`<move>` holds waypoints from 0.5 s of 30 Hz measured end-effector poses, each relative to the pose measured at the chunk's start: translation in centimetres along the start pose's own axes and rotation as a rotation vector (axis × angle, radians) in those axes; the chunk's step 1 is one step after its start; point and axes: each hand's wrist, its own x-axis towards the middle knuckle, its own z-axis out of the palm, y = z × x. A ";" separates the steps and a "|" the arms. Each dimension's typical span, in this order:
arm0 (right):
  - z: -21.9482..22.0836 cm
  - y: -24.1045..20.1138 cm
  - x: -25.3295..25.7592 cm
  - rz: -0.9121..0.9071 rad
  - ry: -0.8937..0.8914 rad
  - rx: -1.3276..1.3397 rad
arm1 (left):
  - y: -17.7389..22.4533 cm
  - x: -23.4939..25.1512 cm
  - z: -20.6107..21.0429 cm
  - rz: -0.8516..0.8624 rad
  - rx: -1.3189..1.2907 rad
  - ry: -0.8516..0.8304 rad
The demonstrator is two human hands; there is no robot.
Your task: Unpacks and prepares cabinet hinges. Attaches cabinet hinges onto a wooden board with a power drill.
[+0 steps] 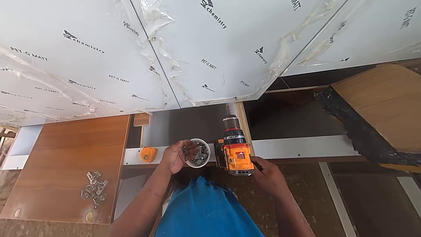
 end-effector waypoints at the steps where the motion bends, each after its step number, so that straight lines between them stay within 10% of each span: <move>1: 0.0 0.0 0.0 -0.002 0.002 -0.001 | -0.1 0.0 0.2 0.011 0.032 0.030; 6: 0.1 0.0 -0.5 -0.003 -0.006 0.008 | -0.2 1.2 1.6 0.033 0.148 0.262; 11: 0.1 0.1 -1.0 0.012 -0.004 0.015 | 0.3 2.0 2.5 -0.019 1.519 0.214; 15: 0.1 0.1 -1.1 0.008 -0.008 0.001 | -0.5 2.6 4.2 -0.158 1.864 0.181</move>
